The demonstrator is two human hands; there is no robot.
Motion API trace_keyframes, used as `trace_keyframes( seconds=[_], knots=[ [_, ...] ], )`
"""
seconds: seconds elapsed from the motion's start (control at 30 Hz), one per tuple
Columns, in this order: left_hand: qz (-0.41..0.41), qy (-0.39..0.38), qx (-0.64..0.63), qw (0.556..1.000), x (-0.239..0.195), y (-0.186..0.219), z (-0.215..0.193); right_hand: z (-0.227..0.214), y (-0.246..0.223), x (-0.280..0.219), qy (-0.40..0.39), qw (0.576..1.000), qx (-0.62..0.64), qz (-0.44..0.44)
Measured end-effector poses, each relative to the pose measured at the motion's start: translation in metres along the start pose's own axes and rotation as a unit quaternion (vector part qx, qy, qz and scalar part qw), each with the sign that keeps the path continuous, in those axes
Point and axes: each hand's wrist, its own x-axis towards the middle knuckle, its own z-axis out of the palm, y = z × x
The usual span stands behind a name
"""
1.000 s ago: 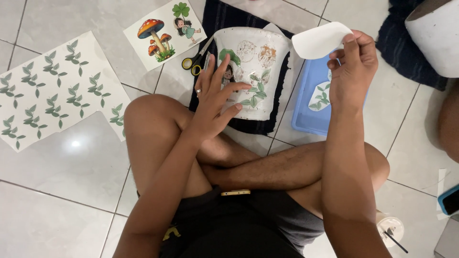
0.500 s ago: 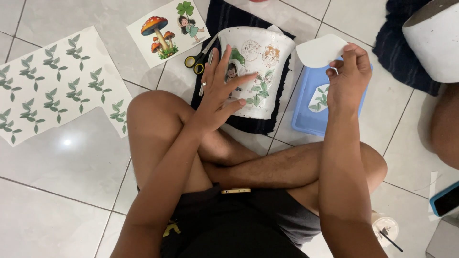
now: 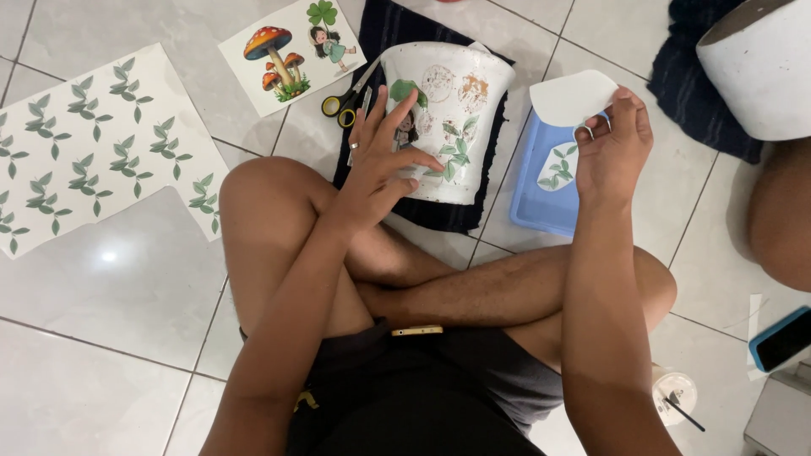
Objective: The person sits on the floor and applies leaf-patterned stickers to a white ceramic pot. They peel the stickers from a backing sheet, place them on the pot's surface, and smooth them down with their fingers to ensure adhesion.
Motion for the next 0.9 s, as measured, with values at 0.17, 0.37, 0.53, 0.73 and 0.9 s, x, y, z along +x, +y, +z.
trace_keyframes(
  seconds=[0.17, 0.37, 0.53, 0.73, 0.9],
  knots=[
    [0.019, 0.008, -0.005, 1.000, -0.007, -0.001, 0.001, 0.001, -0.007, -0.008, -0.008, 1.000, 0.003, -0.006],
    [0.060, 0.023, 0.104, 0.993, -0.010, 0.017, -0.002, -0.011, -0.003, -0.020, -0.173, 0.954, -0.238, -0.064],
    [0.116, 0.036, 0.247, 0.961, -0.019, 0.024, 0.001, 0.014, -0.013, -0.075, -0.299, 0.888, -0.329, -0.116],
    [0.144, 0.035, 0.326, 0.934, -0.019, 0.030, 0.001, 0.020, 0.027, -0.121, -0.304, 0.659, -0.548, -0.416],
    [0.194, 0.047, 0.386, 0.901, -0.017, 0.020, 0.002, 0.018, 0.042, -0.127, -0.244, 0.575, -0.615, -0.481]
  ],
)
